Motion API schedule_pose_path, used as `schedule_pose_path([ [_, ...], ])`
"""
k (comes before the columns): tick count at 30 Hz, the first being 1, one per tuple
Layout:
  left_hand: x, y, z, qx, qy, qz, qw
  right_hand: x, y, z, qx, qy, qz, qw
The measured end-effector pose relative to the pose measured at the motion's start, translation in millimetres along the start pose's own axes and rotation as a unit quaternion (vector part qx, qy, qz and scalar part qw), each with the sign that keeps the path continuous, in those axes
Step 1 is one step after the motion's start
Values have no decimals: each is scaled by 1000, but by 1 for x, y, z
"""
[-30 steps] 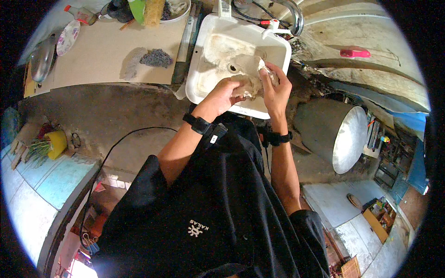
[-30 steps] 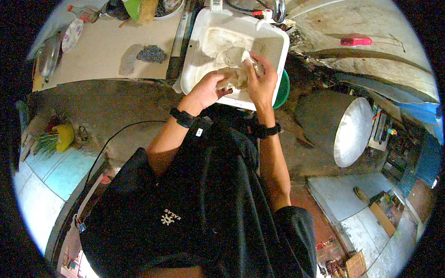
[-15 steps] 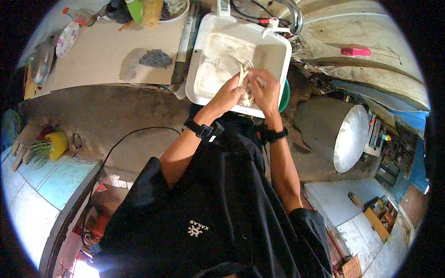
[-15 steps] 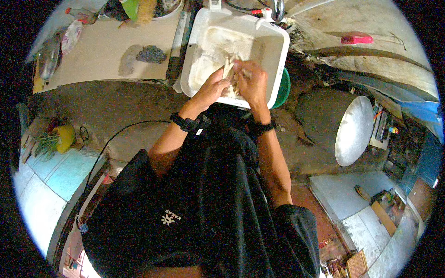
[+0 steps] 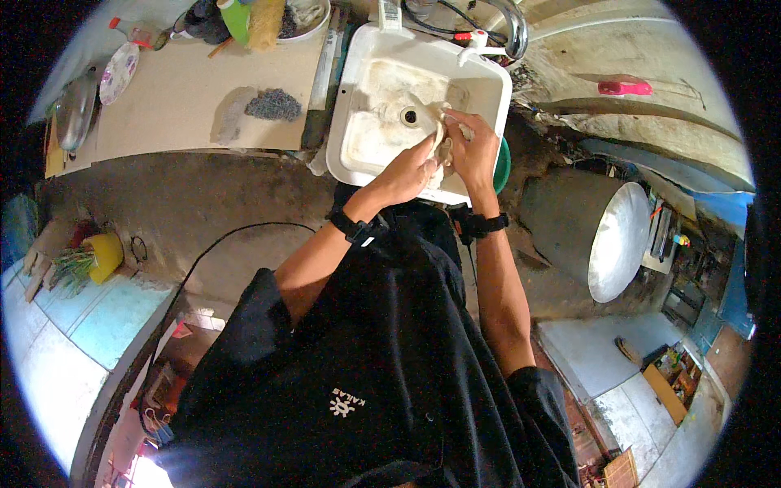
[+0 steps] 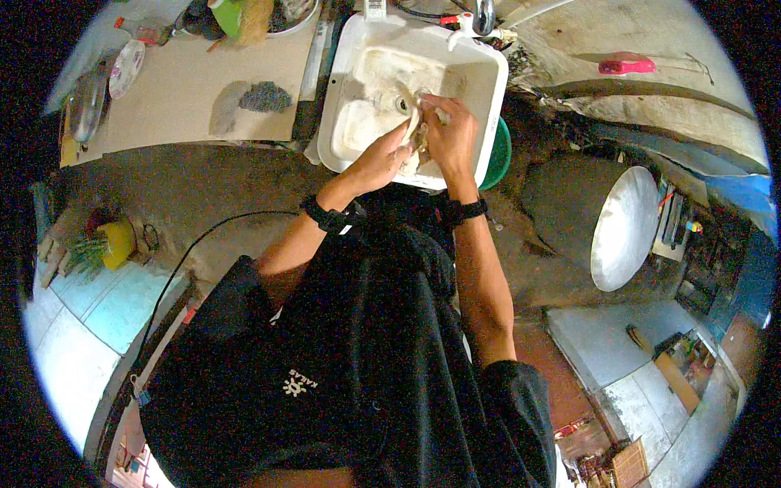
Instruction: The person washes a piece of light-colored cloth in a small white basin under a running faucet, scrubbing and rinsing the material by hand.
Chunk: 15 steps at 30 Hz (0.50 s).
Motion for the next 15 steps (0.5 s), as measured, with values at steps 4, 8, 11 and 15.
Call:
schedule_pose_path([
  [4,-8,-4,6,-22,-123,138,982,7,-8,17,-55,13,-45,997],
  [8,25,-18,-5,-59,-80,256,962,27,-6,30,-43,148,-182,971],
  [11,28,-20,-10,-6,-133,384,914,31,-7,35,-58,145,-224,962],
  [15,24,-19,-5,-14,-184,544,819,28,-4,41,-81,182,-252,947],
])
Point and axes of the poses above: each hand's wrist, its own z-axis away from the middle knuckle, its own y-axis out of the palm, x = y × z, the point moved 2 cm from there along -z, towards the middle knuckle, and after that the axes turned 4 degrees about -y, right-handed, at the moved point
